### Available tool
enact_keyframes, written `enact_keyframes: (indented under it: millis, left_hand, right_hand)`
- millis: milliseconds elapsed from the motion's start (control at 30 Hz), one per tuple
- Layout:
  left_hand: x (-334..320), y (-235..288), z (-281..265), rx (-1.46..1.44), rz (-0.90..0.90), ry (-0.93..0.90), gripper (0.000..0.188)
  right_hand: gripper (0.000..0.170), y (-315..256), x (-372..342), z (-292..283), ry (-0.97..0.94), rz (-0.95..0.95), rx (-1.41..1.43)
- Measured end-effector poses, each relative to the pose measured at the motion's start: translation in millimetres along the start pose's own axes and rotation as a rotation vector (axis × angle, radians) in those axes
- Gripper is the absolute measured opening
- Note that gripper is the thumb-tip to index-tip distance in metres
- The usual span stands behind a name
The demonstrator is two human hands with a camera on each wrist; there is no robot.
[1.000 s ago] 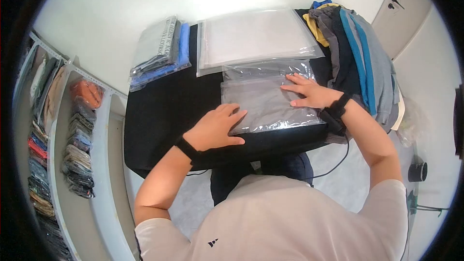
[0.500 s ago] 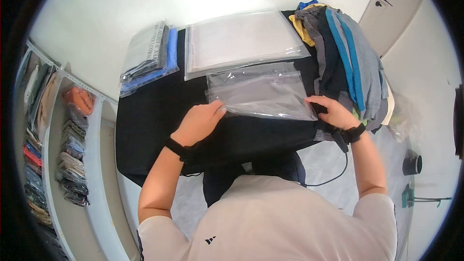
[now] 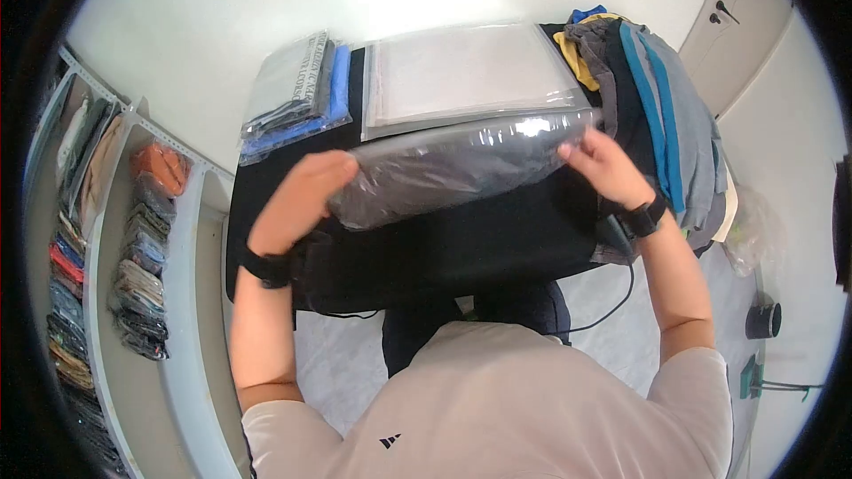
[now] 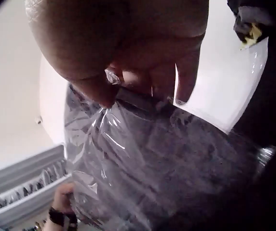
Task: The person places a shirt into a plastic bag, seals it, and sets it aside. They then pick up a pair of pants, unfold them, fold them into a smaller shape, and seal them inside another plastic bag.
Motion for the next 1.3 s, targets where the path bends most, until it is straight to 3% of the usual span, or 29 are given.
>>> enact_keyframes:
  millis: [33,67,133,200,233,267,333,367,433,500,600,667,733,800,833,1000,1167,1300]
  left_hand:
    - [6.9,-2.4,-3.6,-0.056,0.003,-0.102,0.029]
    - [16.3,-4.8,-11.0,-0.111,0.009,-0.203,0.028]
    - [35.7,-36.2,-13.0,-0.250,-0.075,-0.156,0.027]
    - [44.2,-71.9,8.8,-0.491,-0.328,-0.221,0.029]
    - [46.6,-93.4,19.9,-0.534,-0.436,-0.223,0.041]
    - [49.0,-108.7,23.8,-0.536,-0.439,-0.223,0.041]
    - [43.3,-147.1,32.2,-0.436,-0.544,-0.288,0.056]
    - [38.5,-165.1,25.1,-0.319,-0.520,-0.177,0.065]
    - [21.0,-171.7,27.4,-0.370,-0.541,-0.188,0.063]
    - [1.0,-173.8,32.8,-0.408,-0.580,-0.187,0.062]
    - [-11.5,-167.0,37.2,-0.387,-0.559,-0.168,0.058]
    - [-17.0,-159.1,48.6,-0.228,-0.490,-0.256,0.054]
    - [-27.8,-155.1,57.6,-0.178,-0.511,-0.214,0.047]
    - [-28.6,-126.7,38.8,0.336,-0.146,0.080,0.040]
    - [-36.7,-99.6,38.5,0.429,-0.045,0.148,0.035]
    - [-41.4,-118.5,66.5,0.415,-0.107,0.071,0.034]
    - [-42.5,-136.7,61.8,0.228,-0.097,0.145,0.029]
    - [-43.8,-128.7,56.8,0.313,-0.006,0.198,0.026]
  right_hand:
    - [0.019,-17.0,5.3,-1.1,0.012,-0.103,0.011]
    - [0.023,-15.3,11.5,-1.8,-0.038,-0.029,0.007]
    - [0.023,-31.0,19.3,14.1,0.014,0.062,0.386]
    - [0.024,26.2,33.7,32.2,-0.087,0.240,0.528]
    - [0.025,56.6,39.4,39.8,-0.087,0.284,0.504]
    - [0.027,104.4,42.2,41.9,-0.081,0.378,0.366]
    - [0.025,121.1,16.0,44.4,-0.020,0.676,0.224]
    - [0.025,134.5,15.8,42.5,-0.024,0.678,0.227]
    - [0.022,157.8,10.3,51.5,-0.126,0.658,0.652]
    - [0.025,155.1,-2.4,50.2,-0.198,0.676,0.759]
    - [0.027,124.9,-11.7,64.0,-0.221,0.687,0.863]
    - [0.023,114.0,-20.2,56.9,0.082,0.690,0.783]
    - [0.024,107.7,-27.0,61.5,0.125,0.669,0.706]
    - [0.026,103.4,-28.1,55.9,0.236,0.585,0.626]
    - [0.026,100.0,-28.5,56.9,0.223,0.590,0.609]
    - [0.024,119.9,-28.3,54.9,0.218,0.588,0.695]
    - [0.023,136.8,-32.9,55.8,0.150,0.584,0.651]
    - [0.024,131.3,-31.2,57.6,0.141,0.615,0.669]
Point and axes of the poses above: each hand's wrist, its own x-axis towards the middle knuckle, its own z-axis out of the palm, y = z × x, the point moved 9 cm from there along x, towards the middle knuckle, and after that the axes turned 1 degree about y, right-handed, at the moved point
